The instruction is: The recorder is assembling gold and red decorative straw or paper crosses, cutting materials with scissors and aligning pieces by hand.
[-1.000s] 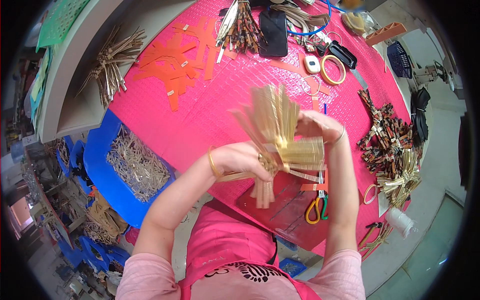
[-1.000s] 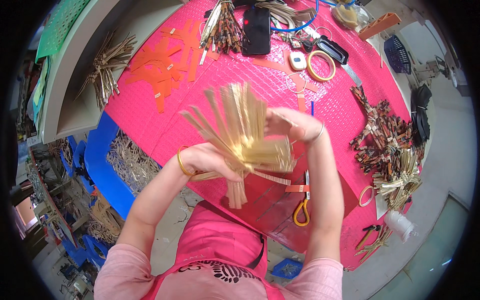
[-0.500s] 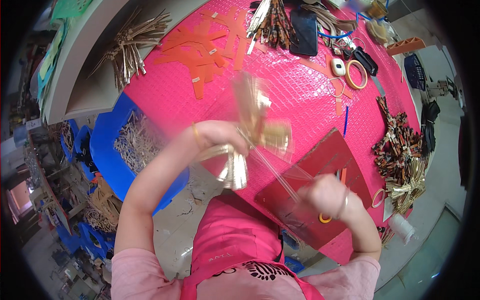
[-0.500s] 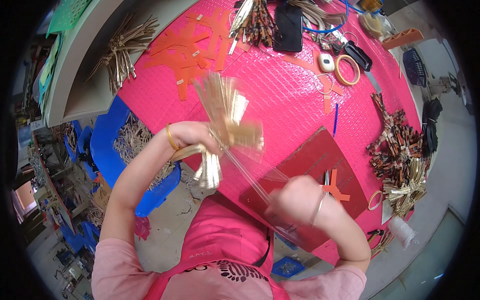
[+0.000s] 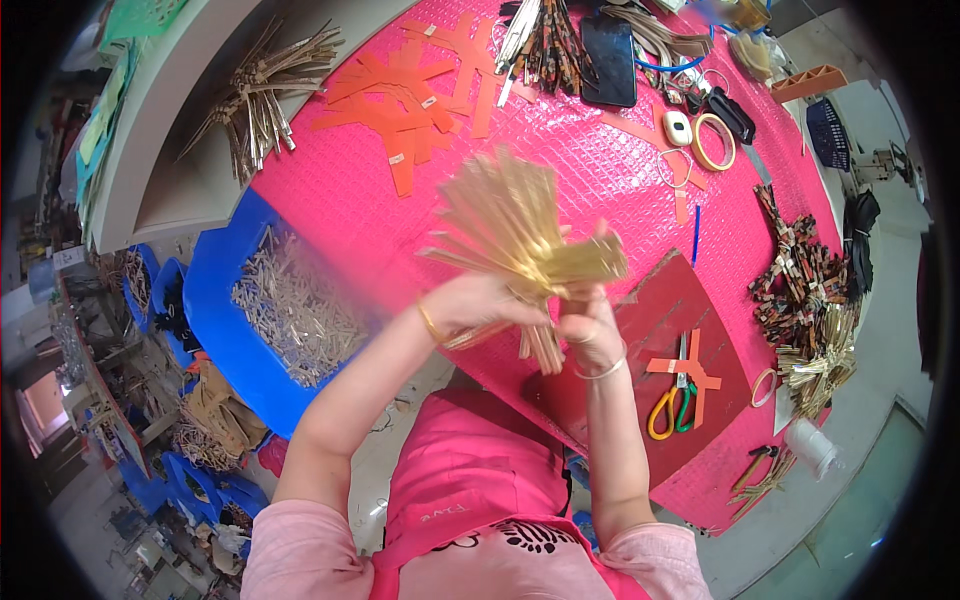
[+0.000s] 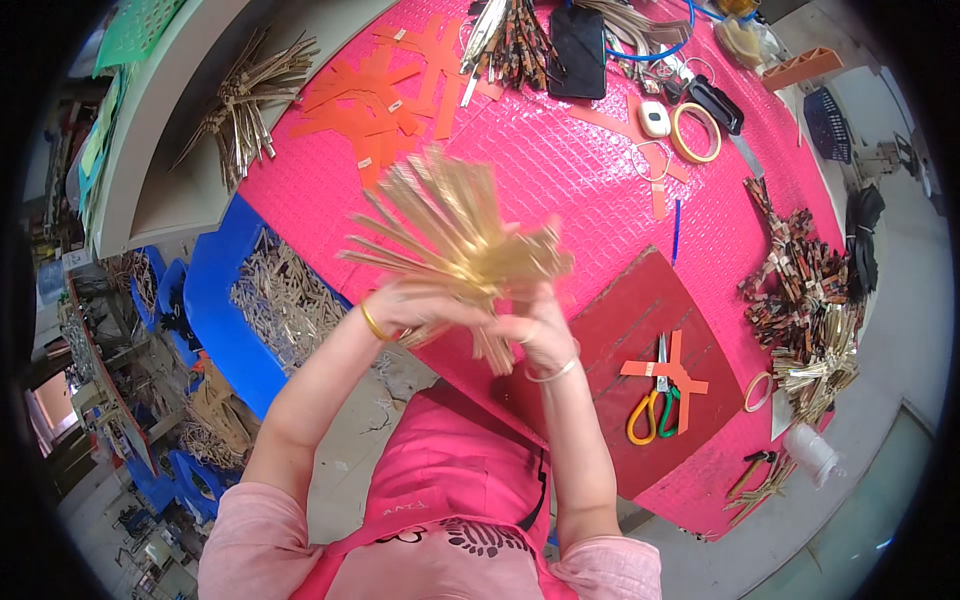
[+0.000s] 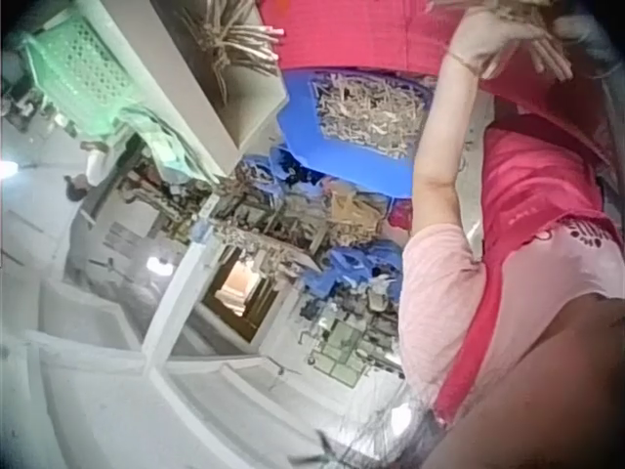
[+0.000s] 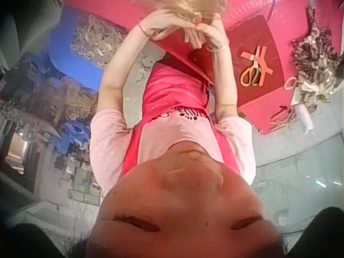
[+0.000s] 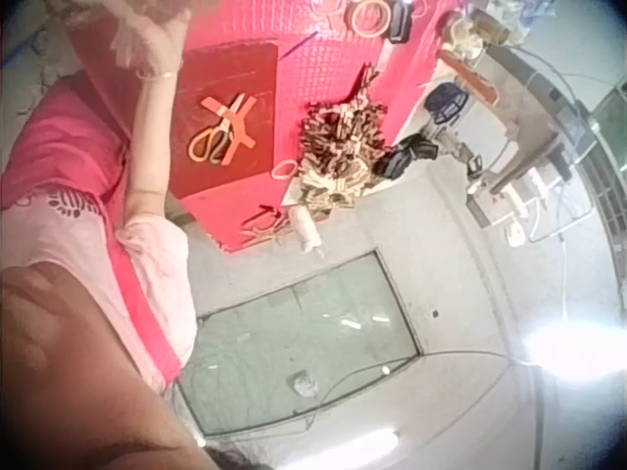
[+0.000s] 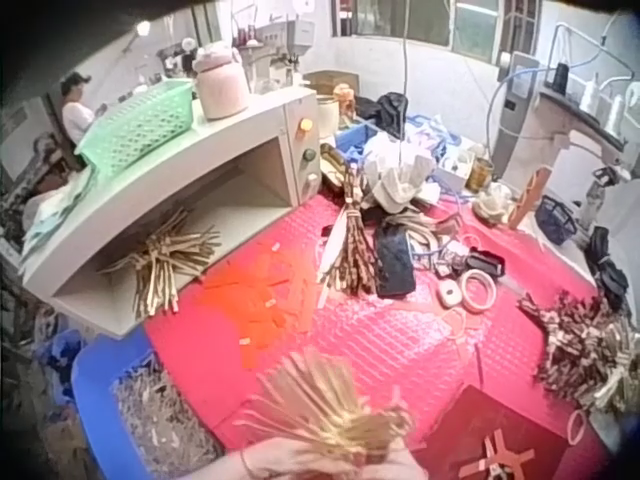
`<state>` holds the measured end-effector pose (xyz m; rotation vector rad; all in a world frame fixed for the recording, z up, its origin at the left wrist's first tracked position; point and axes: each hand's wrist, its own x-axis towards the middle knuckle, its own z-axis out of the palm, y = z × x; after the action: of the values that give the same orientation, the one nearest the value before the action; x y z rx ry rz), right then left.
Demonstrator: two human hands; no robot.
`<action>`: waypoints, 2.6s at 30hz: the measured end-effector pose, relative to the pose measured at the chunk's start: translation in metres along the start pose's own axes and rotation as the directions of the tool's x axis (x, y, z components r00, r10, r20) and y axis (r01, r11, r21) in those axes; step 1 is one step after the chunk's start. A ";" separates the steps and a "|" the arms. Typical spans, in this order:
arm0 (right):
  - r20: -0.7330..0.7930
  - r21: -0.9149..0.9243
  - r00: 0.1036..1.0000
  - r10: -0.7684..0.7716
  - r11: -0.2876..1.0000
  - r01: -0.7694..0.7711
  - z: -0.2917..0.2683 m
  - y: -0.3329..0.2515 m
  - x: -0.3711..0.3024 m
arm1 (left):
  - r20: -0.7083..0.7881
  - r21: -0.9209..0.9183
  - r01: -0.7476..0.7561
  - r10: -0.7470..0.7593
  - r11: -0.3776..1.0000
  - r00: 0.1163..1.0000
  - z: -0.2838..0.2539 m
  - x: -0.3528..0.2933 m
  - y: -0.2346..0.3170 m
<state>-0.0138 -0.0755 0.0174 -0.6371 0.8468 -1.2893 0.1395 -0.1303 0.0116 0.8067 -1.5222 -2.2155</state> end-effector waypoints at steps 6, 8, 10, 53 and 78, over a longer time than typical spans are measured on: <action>-0.026 -0.069 0.998 0.057 0.996 -0.058 0.019 -0.006 0.020 | -0.061 -0.003 0.062 -0.062 0.998 0.996 0.009 0.006 0.000; -0.056 -0.066 0.995 0.086 0.994 -0.089 0.019 -0.008 0.016 | 0.013 0.607 -0.012 0.005 0.795 1.000 0.001 0.010 0.008; -0.095 -0.075 0.991 0.094 0.992 -0.101 0.015 -0.002 0.014 | 0.028 0.616 0.104 -0.153 0.781 0.988 -0.005 0.013 -0.005; -0.072 -0.820 0.875 -0.479 0.528 0.222 -0.029 -0.070 -0.013 | -0.053 -0.978 -0.071 0.096 0.196 0.994 -0.013 0.010 0.089; -0.475 -0.533 0.798 -0.372 0.843 0.075 -0.089 -0.064 -0.003 | -0.596 -0.789 -0.522 -0.197 0.324 0.778 0.066 0.040 -0.021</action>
<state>-0.1236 -0.0802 0.0202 -0.7883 1.6754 -1.5281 0.0679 -0.0963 -0.0011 0.7233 0.1546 -1.8596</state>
